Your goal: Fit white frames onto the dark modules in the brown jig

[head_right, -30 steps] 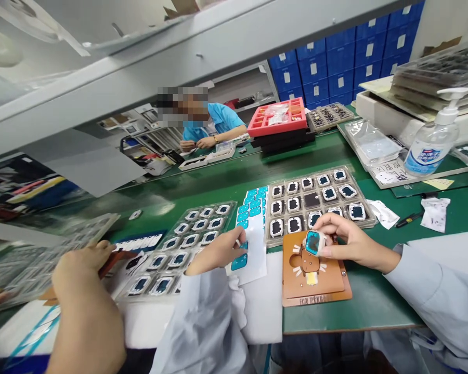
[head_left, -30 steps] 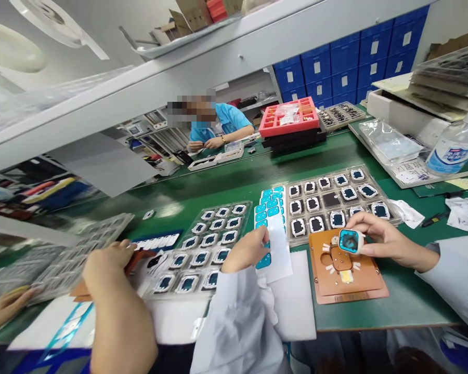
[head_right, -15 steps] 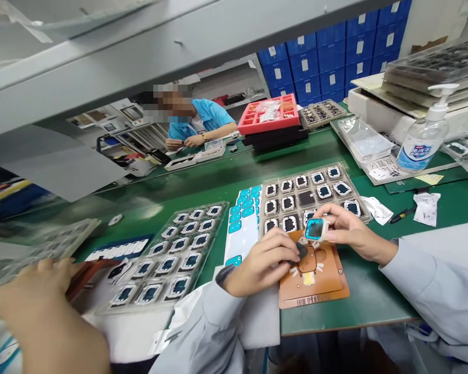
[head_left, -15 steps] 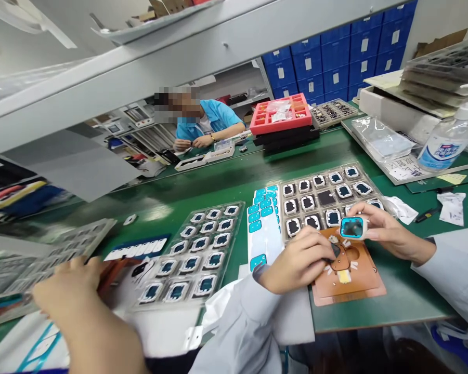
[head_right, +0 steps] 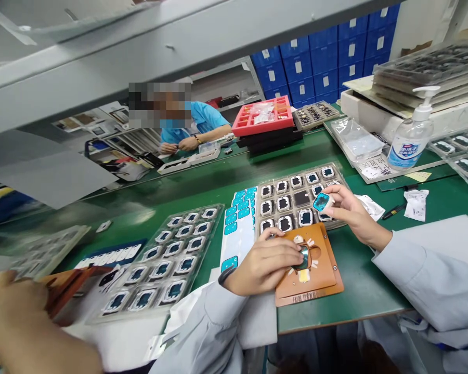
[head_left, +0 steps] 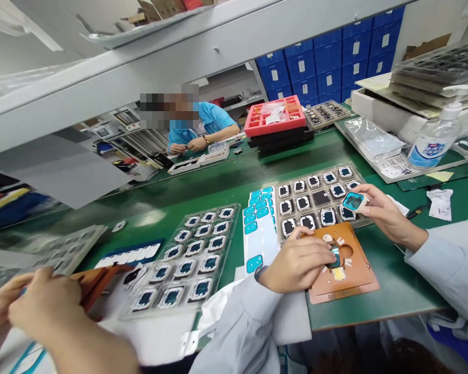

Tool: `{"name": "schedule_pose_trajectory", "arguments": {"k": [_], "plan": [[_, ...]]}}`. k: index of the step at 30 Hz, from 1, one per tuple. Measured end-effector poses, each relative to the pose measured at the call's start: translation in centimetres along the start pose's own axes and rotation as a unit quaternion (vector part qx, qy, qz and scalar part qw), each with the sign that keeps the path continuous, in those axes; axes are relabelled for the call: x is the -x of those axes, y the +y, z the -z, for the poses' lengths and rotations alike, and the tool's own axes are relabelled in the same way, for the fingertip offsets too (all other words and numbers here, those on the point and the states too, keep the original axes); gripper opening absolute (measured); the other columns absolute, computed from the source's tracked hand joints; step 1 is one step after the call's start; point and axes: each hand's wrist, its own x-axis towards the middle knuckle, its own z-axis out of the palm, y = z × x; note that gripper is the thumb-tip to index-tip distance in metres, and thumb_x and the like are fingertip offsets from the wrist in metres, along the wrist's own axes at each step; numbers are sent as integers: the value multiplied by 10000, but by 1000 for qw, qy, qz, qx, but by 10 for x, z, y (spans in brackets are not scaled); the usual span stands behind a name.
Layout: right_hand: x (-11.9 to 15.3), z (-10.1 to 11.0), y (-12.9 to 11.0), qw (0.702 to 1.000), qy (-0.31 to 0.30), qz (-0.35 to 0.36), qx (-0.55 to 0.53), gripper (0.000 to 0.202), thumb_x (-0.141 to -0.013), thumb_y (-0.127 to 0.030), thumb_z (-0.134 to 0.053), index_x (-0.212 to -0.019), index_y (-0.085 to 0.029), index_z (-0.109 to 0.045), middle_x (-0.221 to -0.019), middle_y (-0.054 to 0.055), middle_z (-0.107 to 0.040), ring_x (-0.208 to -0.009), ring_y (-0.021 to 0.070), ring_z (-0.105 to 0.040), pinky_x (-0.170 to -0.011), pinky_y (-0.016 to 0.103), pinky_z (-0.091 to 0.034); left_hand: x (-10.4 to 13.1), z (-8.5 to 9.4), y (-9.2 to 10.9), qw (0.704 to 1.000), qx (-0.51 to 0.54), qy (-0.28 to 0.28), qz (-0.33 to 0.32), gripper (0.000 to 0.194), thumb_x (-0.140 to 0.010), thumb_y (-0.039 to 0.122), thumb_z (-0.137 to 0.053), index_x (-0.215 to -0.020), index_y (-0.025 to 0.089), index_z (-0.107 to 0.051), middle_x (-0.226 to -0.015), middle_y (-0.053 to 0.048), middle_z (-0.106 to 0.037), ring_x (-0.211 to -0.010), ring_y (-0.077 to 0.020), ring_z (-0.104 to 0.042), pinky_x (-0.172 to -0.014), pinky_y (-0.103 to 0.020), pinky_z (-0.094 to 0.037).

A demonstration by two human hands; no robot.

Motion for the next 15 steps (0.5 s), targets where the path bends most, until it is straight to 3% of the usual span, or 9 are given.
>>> {"name": "schedule_pose_trajectory", "arguments": {"k": [4, 6, 9, 10, 15], "plan": [[-5, 4, 8, 986, 2, 71, 151, 400, -765, -451, -676, -1077, -244, -536, -923, 29, -648, -753, 193, -594, -695, 324, -475, -1, 1, 0, 1000, 12, -2, -24, 248, -840, 37, -477, -951, 192, -635, -958, -31, -765, -972, -175, -695, -889, -383, -430], [-11, 5, 12, 937, 19, 134, 322, 408, -775, -437, -651, -1102, -224, -533, -928, 49, -654, -750, 204, -598, -713, 344, -462, -1, -1, 1, 1000, 11, 1, -27, 268, -820, 32, -466, -952, 188, -639, -949, -37, -762, -967, -178, -693, -868, -381, -438], [-26, 2, 15, 818, 26, 193, 541, 410, -787, -379, -629, -1141, -184, -560, -984, 100, -688, -866, 270, -606, -809, 412, -409, -2, -4, 2, 999, 10, 11, -33, 279, -788, 48, -458, -955, 178, -640, -927, -47, -757, -949, -187, -690, -835, -382, -442], [-32, 0, 16, 793, 20, 202, 574, 402, -792, -355, -624, -1148, -175, -572, -1028, 118, -695, -924, 297, -597, -840, 436, -382, -2, -6, 3, 999, 11, 18, -36, 272, -780, 58, -461, -949, 175, -640, -914, -47, -756, -938, -188, -691, -826, -380, -442], [-61, -12, 22, 752, -29, 226, 619, 273, -871, -206, -541, -1125, -187, -638, -1148, 123, -703, -1028, 323, -550, -908, 486, -282, -2, -12, 2, 998, 6, 45, -51, 231, -757, 78, -477, -886, 168, -646, -857, -36, -750, -899, -179, -694, -810, -371, -444]]}}
